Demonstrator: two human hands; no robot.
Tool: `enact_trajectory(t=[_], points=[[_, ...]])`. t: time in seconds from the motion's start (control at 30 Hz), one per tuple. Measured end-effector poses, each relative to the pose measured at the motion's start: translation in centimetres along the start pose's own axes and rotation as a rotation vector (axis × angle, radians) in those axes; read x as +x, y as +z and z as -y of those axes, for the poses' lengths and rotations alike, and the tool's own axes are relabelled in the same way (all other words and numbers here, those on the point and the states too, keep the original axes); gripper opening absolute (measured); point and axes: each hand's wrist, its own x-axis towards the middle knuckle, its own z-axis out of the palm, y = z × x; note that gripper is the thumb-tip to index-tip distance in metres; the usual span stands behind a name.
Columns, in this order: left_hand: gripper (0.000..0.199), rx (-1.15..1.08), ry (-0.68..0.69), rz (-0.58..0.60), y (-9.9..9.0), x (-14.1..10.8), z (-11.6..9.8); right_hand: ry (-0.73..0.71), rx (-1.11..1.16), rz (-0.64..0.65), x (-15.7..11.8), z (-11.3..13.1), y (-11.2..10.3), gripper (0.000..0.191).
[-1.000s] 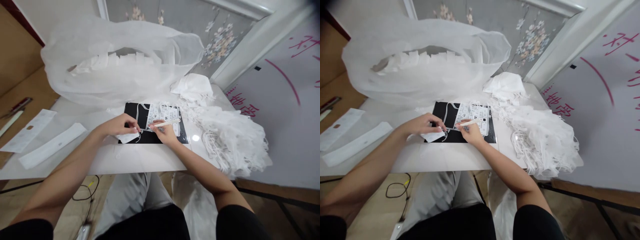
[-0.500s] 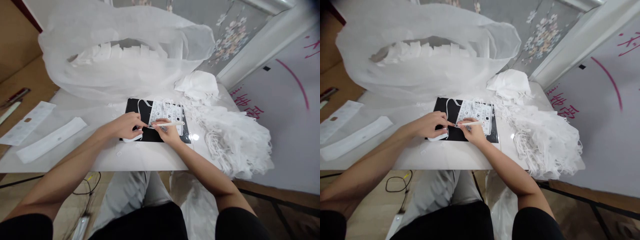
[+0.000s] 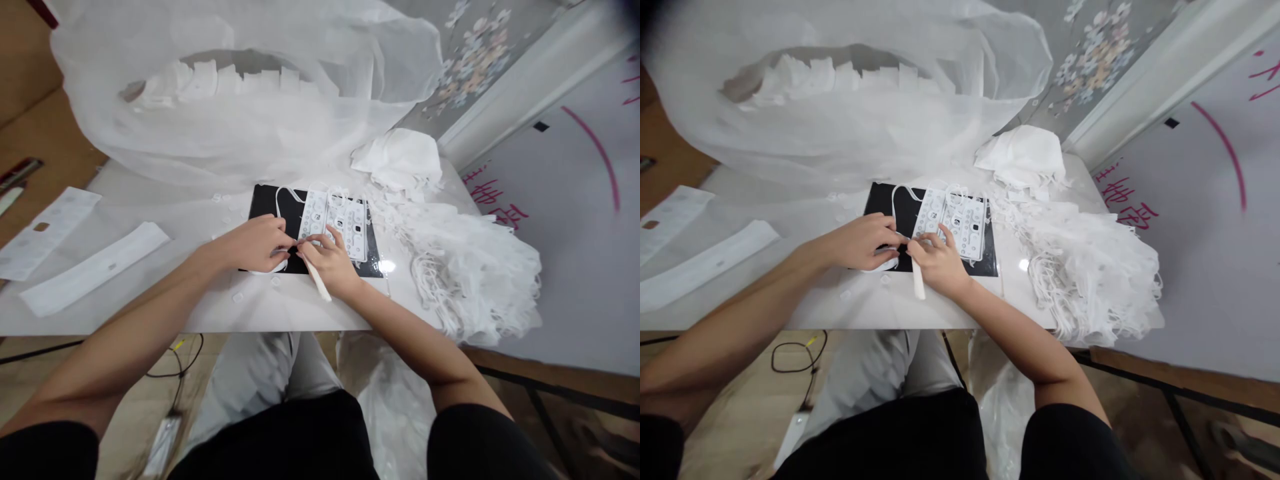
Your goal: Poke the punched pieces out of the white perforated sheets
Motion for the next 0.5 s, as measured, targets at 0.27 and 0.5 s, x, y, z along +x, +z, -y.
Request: enact_trajectory(t=[0.27,0.5], points=[[0.016,0.087,-0.016,0.031,0.0,0.7,-0.6,-0.07,-0.129,-0.103,0.2,-1.2,0.7,0.022],[0.02,0.064,-0.051,0.092,-0.3,0.6,-0.7,0.26,-0.274,-0.493,1.4,-10.1,-3.5,0.03]])
